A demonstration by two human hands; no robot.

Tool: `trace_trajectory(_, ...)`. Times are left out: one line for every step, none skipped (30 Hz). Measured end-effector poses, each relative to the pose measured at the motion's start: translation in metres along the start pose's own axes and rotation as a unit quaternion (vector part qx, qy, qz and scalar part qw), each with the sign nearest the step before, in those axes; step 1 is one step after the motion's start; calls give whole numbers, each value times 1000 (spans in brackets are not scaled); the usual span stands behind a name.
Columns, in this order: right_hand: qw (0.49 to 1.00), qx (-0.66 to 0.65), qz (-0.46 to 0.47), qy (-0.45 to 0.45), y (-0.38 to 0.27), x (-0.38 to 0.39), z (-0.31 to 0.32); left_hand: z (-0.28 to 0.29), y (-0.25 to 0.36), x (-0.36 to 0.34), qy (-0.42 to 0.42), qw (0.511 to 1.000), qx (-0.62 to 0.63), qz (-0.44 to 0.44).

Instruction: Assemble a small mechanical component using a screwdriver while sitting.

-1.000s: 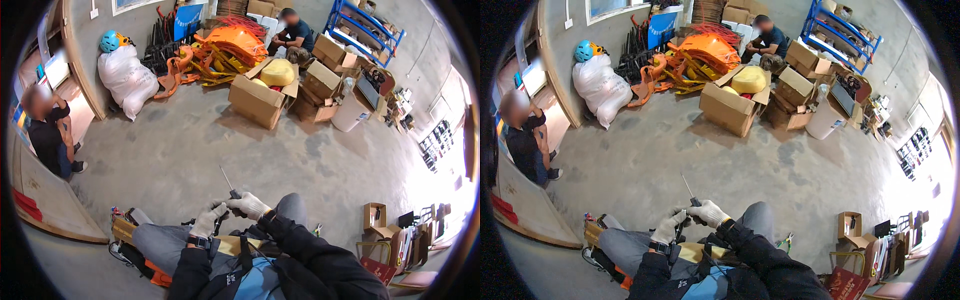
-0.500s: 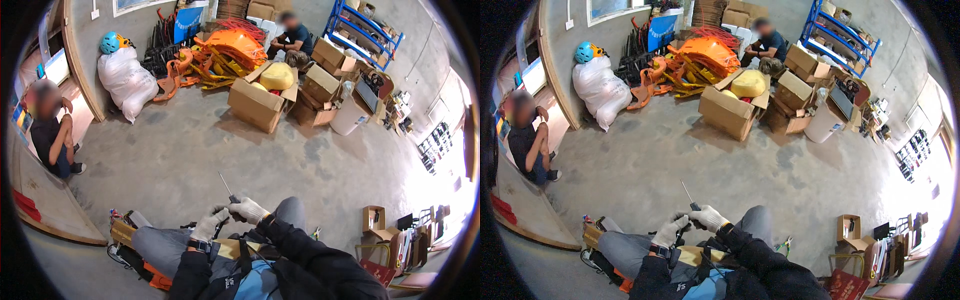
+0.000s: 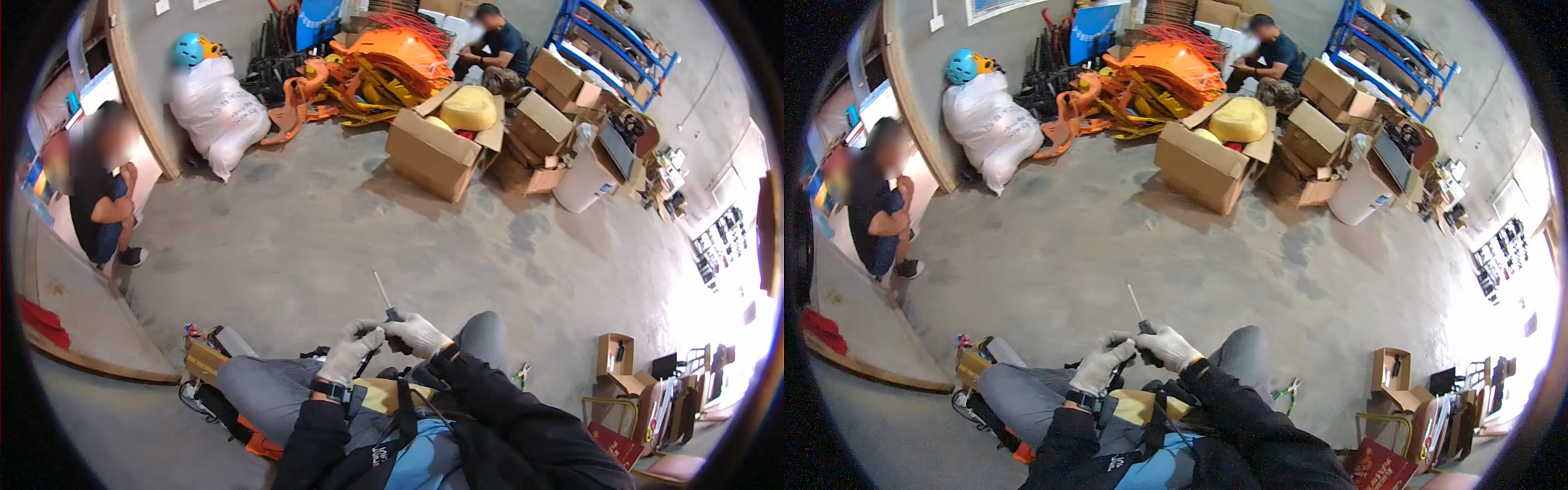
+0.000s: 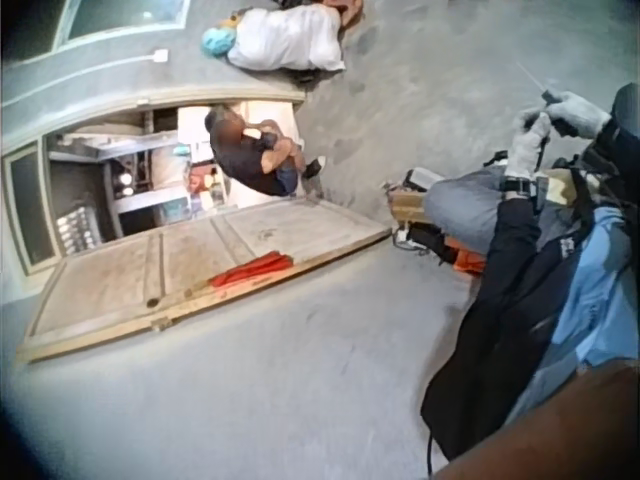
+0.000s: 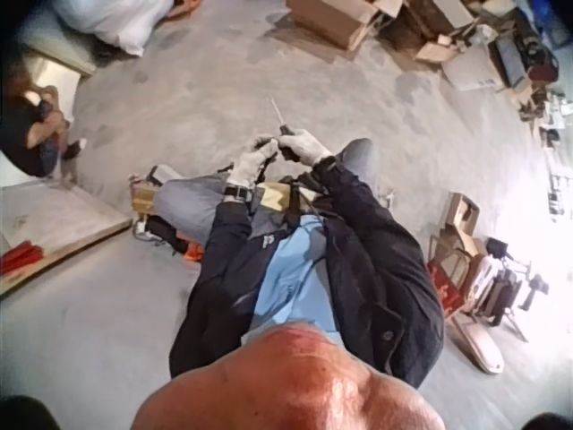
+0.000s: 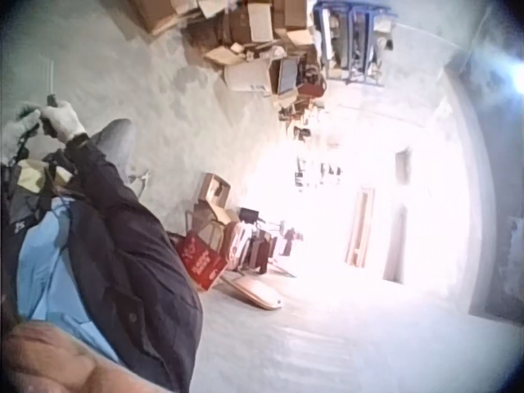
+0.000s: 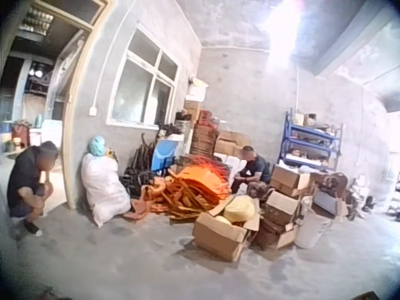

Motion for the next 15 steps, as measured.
trace_trajectory(1000, -19, 1, -2, -1, 2, 1, -1, 3, 0, 4, 1000, 1, 2)
trace_trajectory(1000, -21, -15, -7, -3, 5, -6, 2, -1, 1, 1, 1000, 10, -8)
trace_trajectory(1000, -21, -13, -18, -10, 13, -11, 5, -10, -3, -2, 1000, 18, -19)
trace_trajectory(999, -36, -9, -22, -15, 19, -9, 2, -18, -8, -9, 999, 28, -26)
trace_trajectory(998, -50, -3, -23, -20, 21, -5, -5, -13, -10, -20, 999, 27, -29)
trace_trajectory(998, -46, -3, -33, -19, 17, -4, -6, -10, -11, -24, 999, 13, -24)
trace_trajectory(999, -35, -4, -28, -16, 15, 1, -9, -8, -12, -34, 999, 1, -19)
trace_trajectory(999, -25, -5, -21, -13, 12, 5, -7, -7, -11, -31, 999, 2, -22)
trace_trajectory(1000, -23, -2, -21, -10, 9, 7, -5, -7, -8, -25, 999, -4, -23)
trace_trajectory(1000, -13, -3, -27, -9, 8, 2, -2, -7, -6, -21, 999, -11, -24)
trace_trajectory(1000, -4, -2, -31, -8, 6, 0, -1, -7, -7, -24, 999, -12, -27)
trace_trajectory(1000, 4, -2, -30, -7, 5, 1, -1, -8, -7, -27, 999, -10, -29)
trace_trajectory(1000, 3, 2, -27, -7, 5, 1, -1, -7, -8, -29, 999, -9, -32)
trace_trajectory(1000, 3, 2, -23, -8, 4, 1, -3, -10, -7, -28, 999, -8, -20)
trace_trajectory(1000, 2, 3, -20, -8, 4, 2, -4, -8, -6, -32, 999, -10, -22)
Point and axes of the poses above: each hand's wrist, its own x-axis away from the middle knuckle, its own z-axis out of the back of the hand, y = z × x, the point moved 9 cm from there along -x, towards the middle knuckle, and after that the axes turned 12 degrees about -x, right-handed, at the moved point
